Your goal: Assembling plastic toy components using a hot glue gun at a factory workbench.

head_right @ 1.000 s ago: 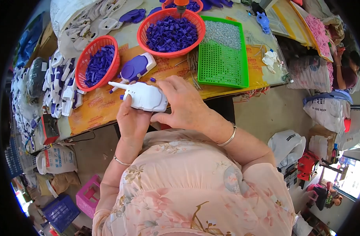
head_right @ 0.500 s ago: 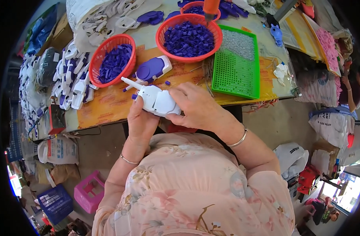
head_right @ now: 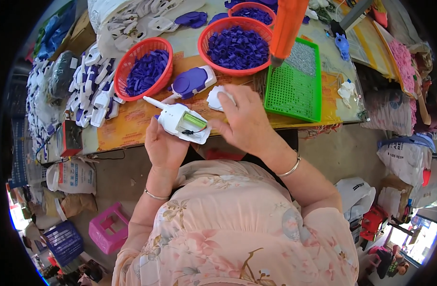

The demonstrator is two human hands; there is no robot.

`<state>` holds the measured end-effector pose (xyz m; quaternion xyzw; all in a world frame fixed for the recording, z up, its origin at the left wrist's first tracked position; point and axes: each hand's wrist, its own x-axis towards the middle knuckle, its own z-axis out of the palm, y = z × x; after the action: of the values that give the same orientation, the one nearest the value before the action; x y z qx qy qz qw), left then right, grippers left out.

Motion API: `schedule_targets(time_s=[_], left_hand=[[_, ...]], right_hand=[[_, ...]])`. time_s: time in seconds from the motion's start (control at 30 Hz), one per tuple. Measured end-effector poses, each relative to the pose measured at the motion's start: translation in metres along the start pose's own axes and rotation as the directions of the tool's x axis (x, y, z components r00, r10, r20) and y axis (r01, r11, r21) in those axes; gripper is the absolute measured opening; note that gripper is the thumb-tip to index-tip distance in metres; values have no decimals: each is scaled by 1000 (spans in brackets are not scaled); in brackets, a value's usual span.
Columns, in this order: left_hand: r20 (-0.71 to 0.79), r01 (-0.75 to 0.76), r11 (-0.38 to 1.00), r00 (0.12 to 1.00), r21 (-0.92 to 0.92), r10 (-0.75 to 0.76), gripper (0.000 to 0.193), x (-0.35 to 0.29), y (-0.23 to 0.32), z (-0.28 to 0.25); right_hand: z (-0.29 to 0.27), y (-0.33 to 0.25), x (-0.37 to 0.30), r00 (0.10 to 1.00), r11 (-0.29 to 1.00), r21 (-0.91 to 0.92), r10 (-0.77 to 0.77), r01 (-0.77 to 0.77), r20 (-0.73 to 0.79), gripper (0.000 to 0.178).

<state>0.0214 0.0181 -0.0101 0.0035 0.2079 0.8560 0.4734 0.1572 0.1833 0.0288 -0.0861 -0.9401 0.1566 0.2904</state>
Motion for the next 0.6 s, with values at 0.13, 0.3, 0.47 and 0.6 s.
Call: schedule_targets(time_s=[0.13,0.3,0.47,0.6], left_hand=[[143,104,986,986,-133,-85,56,-6,-6,10],[122,41,976,990,215,-69,63,-8,-5,20],[148,-39,935,989,352,-14,66,-15,-7,20],[162,-143,798,985,585,57,67,-17,-8,19]], right_hand=[[5,-27,2,991,927,368,24,-73,135,74],[8,-20,5,925,787,519,164,-333,343,72],[1,-19,6,849,528,676,196,-514,491,76],[3,-20,3,865,469,736,150,-488,479,81]])
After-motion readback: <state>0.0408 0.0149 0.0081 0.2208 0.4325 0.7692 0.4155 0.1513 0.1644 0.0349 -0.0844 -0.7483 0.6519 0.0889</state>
